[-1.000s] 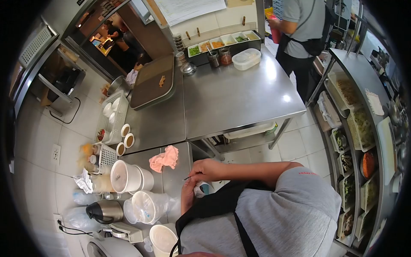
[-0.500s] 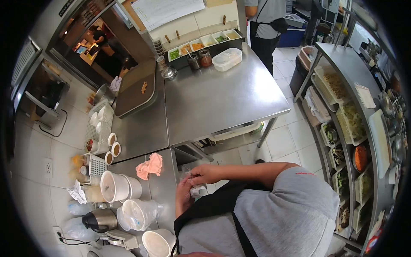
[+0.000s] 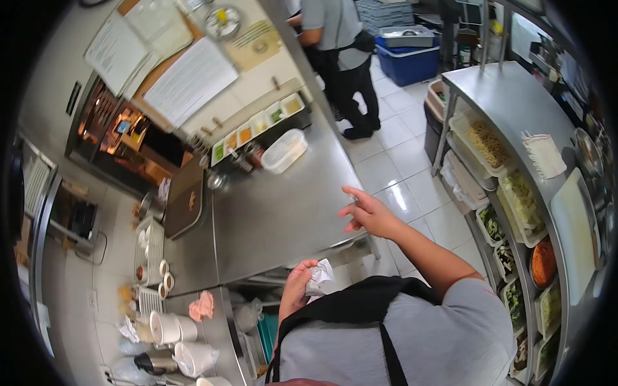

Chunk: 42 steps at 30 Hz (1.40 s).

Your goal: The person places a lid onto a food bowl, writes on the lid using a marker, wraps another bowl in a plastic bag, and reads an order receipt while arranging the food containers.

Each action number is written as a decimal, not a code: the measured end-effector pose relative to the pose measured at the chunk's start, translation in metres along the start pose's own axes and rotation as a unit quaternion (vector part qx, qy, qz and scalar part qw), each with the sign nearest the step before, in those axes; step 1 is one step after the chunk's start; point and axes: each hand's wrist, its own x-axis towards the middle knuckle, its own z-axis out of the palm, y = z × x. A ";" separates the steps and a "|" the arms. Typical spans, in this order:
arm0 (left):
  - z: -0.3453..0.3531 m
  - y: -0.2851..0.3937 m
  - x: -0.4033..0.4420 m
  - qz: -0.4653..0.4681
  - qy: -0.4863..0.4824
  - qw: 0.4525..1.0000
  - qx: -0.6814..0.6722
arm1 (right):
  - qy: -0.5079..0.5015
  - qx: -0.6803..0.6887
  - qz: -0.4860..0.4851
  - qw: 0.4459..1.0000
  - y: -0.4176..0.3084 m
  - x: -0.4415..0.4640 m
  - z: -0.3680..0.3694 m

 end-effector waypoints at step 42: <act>0.144 0.007 0.214 0.270 0.502 0.820 -0.052 | 0.344 -0.867 0.028 0.358 -0.139 0.288 -0.598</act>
